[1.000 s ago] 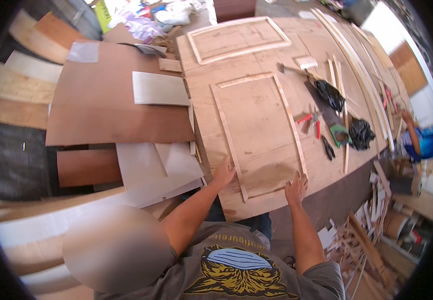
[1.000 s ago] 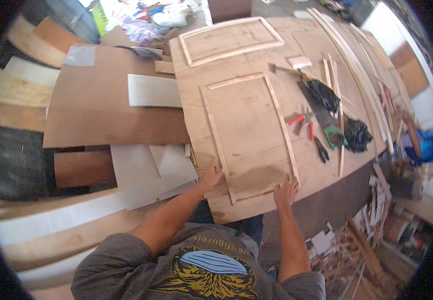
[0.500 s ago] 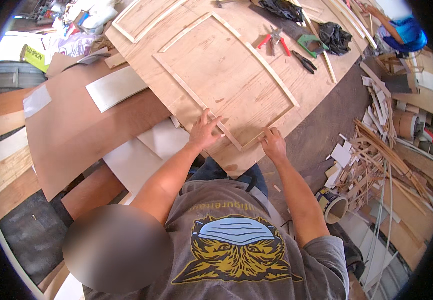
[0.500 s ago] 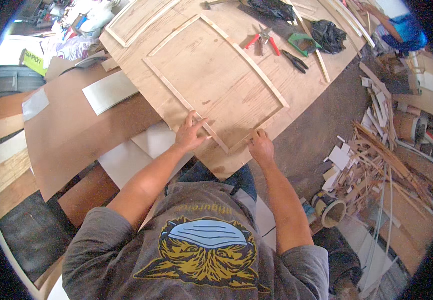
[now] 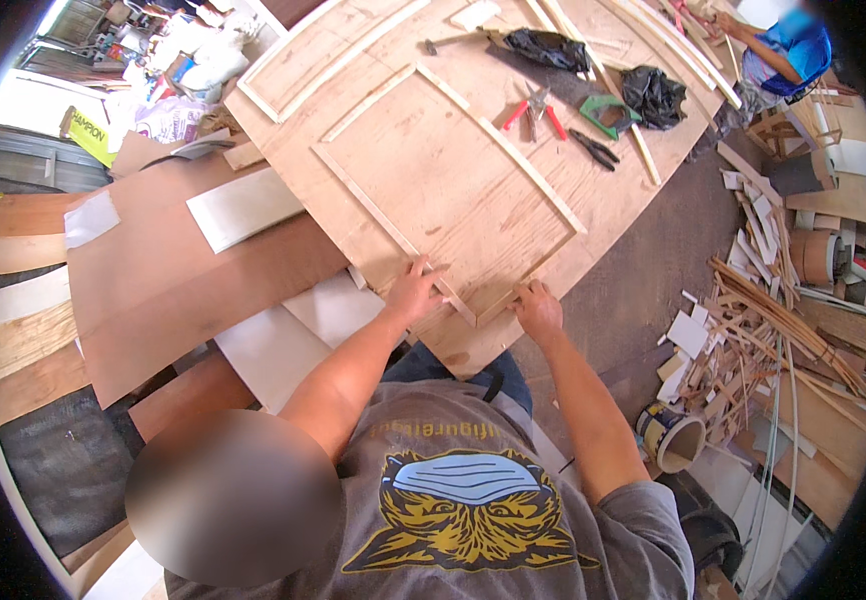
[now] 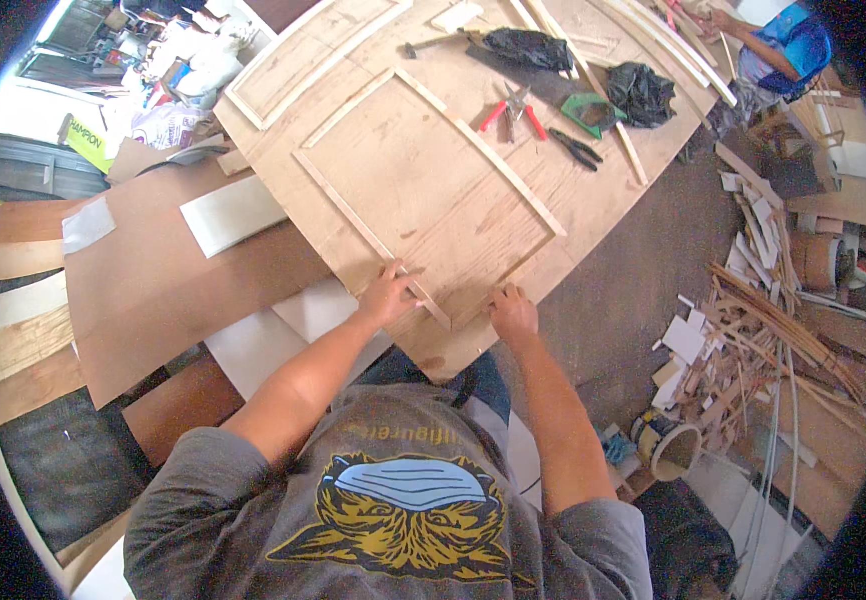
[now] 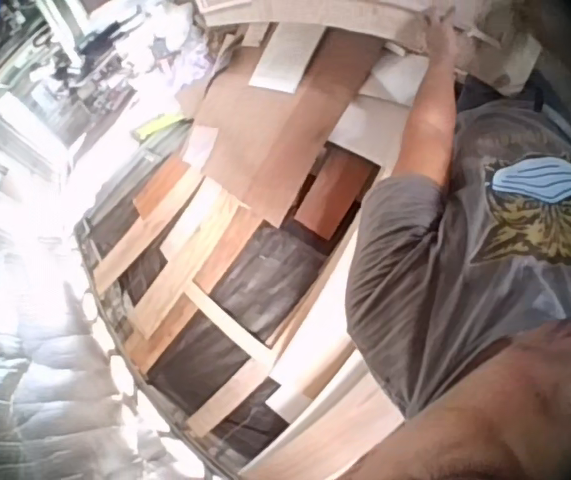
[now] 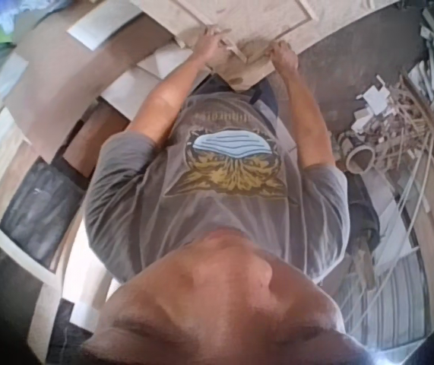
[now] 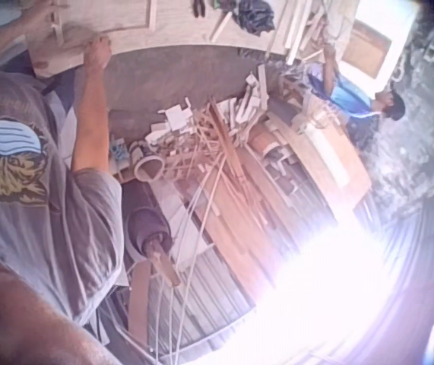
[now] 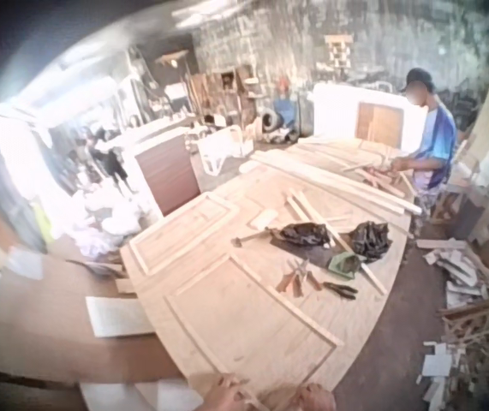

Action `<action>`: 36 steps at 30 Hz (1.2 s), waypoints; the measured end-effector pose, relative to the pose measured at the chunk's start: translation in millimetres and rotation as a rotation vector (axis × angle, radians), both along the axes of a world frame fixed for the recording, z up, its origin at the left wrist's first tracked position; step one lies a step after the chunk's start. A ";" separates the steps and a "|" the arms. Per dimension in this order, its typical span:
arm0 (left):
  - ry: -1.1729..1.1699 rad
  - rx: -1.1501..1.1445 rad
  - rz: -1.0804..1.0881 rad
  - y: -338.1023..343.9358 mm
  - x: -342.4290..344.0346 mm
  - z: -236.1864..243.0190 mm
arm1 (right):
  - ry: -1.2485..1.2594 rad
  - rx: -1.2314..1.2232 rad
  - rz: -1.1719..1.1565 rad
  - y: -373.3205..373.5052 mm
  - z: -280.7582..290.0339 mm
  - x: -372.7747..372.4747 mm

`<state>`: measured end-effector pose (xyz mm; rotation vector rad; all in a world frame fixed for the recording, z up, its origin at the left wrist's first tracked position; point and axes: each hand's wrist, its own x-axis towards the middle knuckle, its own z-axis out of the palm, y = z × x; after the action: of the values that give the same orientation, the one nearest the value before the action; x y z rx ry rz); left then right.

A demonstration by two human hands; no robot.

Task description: The person hammers small wooden strips into a larger wooden board to form a frame, using a hammer and pins.

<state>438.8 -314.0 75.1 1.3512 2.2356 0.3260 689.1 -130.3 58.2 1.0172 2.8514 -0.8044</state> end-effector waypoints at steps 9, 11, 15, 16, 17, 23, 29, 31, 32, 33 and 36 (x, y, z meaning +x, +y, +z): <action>0.070 0.057 0.246 -15.2 -30.3 7.5 | -0.072 -0.166 -0.052 -2.3 21.6 -5.5; 0.030 0.138 0.437 -15.7 -58.3 1.6 | -0.061 -0.200 -0.149 -5.5 23.9 -7.7; 0.106 0.166 0.461 -15.8 -155.9 -6.1 | 0.018 -0.304 -0.496 -12.6 34.4 -27.0; 0.134 0.142 0.523 -9.3 -178.6 -3.7 | 0.016 -0.355 -0.623 -14.6 37.7 -31.5; 0.164 0.121 0.582 -1.6 -201.8 -3.7 | 0.018 -0.350 -0.649 -16.2 30.9 -34.6; 0.279 0.165 0.446 50.8 -333.0 -6.4 | -0.138 -0.241 -1.106 -34.1 4.8 -50.0; 0.256 0.148 0.256 96.4 -385.6 -1.8 | -0.122 -0.149 -1.239 -42.1 -8.8 -66.5; 0.121 -0.081 0.319 109.7 -386.0 8.0 | -0.139 -0.138 -1.252 -42.7 -5.5 -69.8; 0.125 -0.076 0.307 110.3 -393.5 3.4 | -0.150 -0.127 -1.250 -42.0 -2.8 -75.4; 0.137 -0.066 0.291 107.2 -400.9 -7.6 | -0.143 -0.126 -1.261 -41.5 -0.2 -81.7; 0.123 -0.058 0.267 110.0 -408.5 -17.1 | -0.209 -0.137 -1.326 -41.8 8.9 -90.6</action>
<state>30.3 -204.0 58.0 1.0698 2.5129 0.2735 598.5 -172.1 67.1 2.7076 1.6013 -0.7428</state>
